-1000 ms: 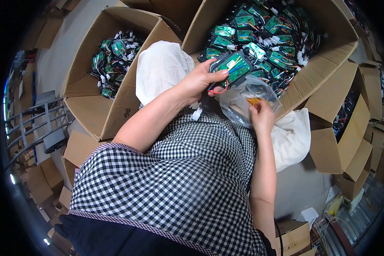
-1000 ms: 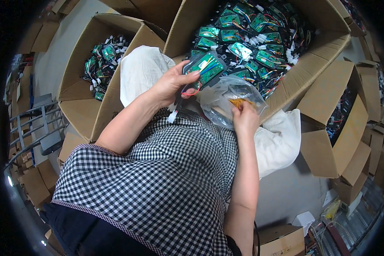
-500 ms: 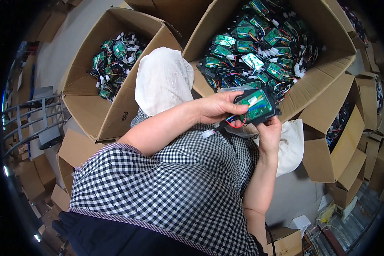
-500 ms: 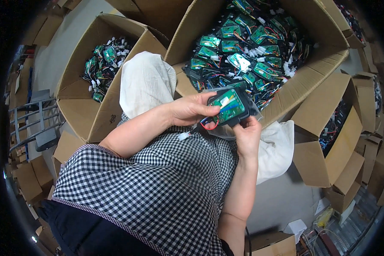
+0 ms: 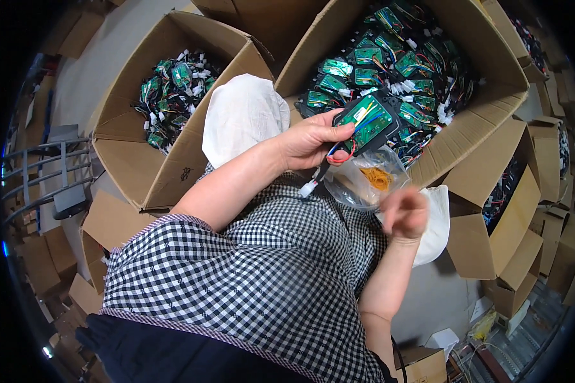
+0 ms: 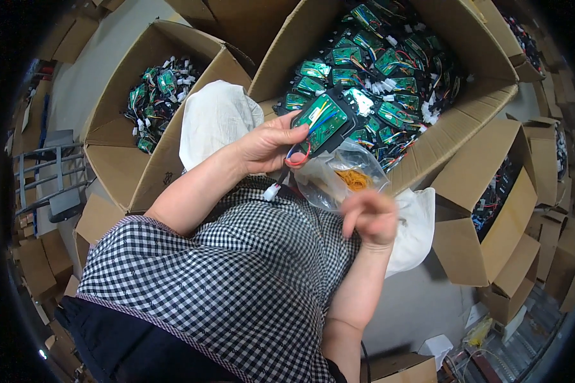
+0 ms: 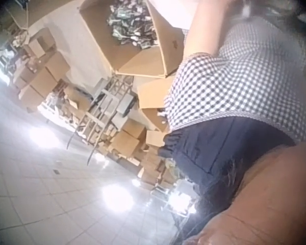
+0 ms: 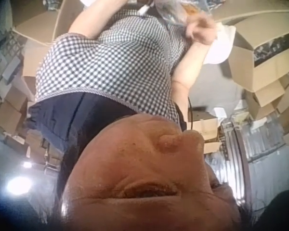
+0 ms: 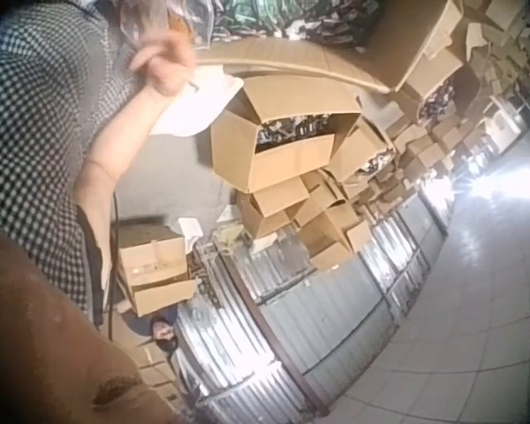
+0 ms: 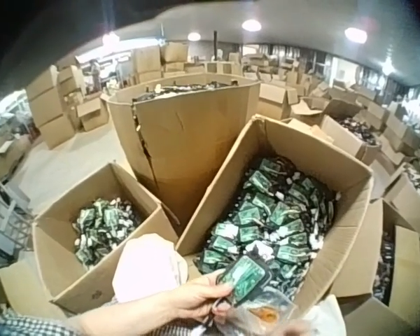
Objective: The person sorts packaged electronic components by hand, placing them into different cardboard boxes.
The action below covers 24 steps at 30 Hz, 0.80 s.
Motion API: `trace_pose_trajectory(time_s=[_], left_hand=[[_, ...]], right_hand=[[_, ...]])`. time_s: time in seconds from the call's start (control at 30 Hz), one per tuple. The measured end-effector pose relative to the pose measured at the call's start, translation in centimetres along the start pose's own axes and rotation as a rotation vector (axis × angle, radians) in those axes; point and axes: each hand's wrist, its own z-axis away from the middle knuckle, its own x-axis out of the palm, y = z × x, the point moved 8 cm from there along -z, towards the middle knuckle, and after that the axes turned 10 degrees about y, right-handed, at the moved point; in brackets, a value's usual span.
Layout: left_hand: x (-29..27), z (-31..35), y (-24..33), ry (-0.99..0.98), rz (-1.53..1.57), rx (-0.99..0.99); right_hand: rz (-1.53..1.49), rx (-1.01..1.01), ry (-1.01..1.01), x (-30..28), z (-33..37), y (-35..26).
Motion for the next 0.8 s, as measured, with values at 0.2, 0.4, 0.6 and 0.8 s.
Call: trace_pose_trajectory(time_s=[0.2,0.4,0.6,0.8], left_hand=[[2.1,1.6,-1.7,-0.009,-2.002,0.378],[2.6,4.9,-0.9,-0.075,-0.560,0.120],[-0.5,4.2,-0.5,0.018,-1.150,0.056],[-2.7,10.6,14.1,0.690,-1.742,0.466]], right_hand=[[1.491,-0.073,0.190,-0.1,-5.5,-1.3],[-0.030,0.014,0.489,-3.5,-4.8,1.9],[1.538,-0.264,-0.042,5.0,-7.1,-0.8],[0.701,-0.317,0.906,-5.5,-5.8,-6.1]])
